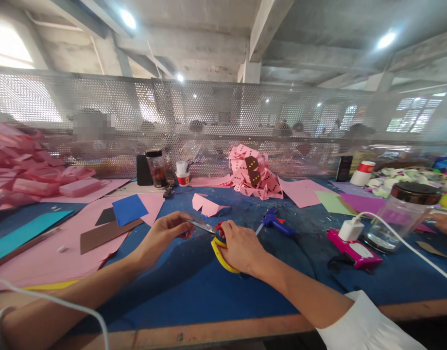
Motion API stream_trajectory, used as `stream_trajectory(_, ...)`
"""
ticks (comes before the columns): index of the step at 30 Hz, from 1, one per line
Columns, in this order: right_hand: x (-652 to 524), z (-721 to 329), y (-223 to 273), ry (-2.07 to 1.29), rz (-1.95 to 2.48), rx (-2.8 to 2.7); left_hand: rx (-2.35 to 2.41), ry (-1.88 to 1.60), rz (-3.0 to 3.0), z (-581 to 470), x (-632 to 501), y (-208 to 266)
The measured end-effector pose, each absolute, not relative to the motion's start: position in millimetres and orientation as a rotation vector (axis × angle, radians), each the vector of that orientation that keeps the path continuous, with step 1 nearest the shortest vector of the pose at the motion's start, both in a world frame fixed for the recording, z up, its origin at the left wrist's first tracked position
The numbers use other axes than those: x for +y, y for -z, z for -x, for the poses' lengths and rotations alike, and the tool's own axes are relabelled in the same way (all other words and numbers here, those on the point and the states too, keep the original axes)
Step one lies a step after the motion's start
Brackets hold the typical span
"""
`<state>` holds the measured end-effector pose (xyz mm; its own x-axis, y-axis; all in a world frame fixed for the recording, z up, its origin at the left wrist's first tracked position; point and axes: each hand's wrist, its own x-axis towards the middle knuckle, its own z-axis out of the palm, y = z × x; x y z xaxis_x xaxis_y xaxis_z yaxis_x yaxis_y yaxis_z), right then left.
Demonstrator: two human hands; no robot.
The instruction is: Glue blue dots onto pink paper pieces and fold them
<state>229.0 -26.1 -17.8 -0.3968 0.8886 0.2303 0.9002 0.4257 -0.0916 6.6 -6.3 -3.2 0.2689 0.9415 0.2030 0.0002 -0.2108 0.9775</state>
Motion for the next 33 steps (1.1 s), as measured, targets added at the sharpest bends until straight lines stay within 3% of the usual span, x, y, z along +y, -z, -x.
stream_trajectory(33,-28.9,-225.4,12.2,0.032,1.638,-2.416,0.917,-1.125,-1.486,-6.9,-7.0,2.9)
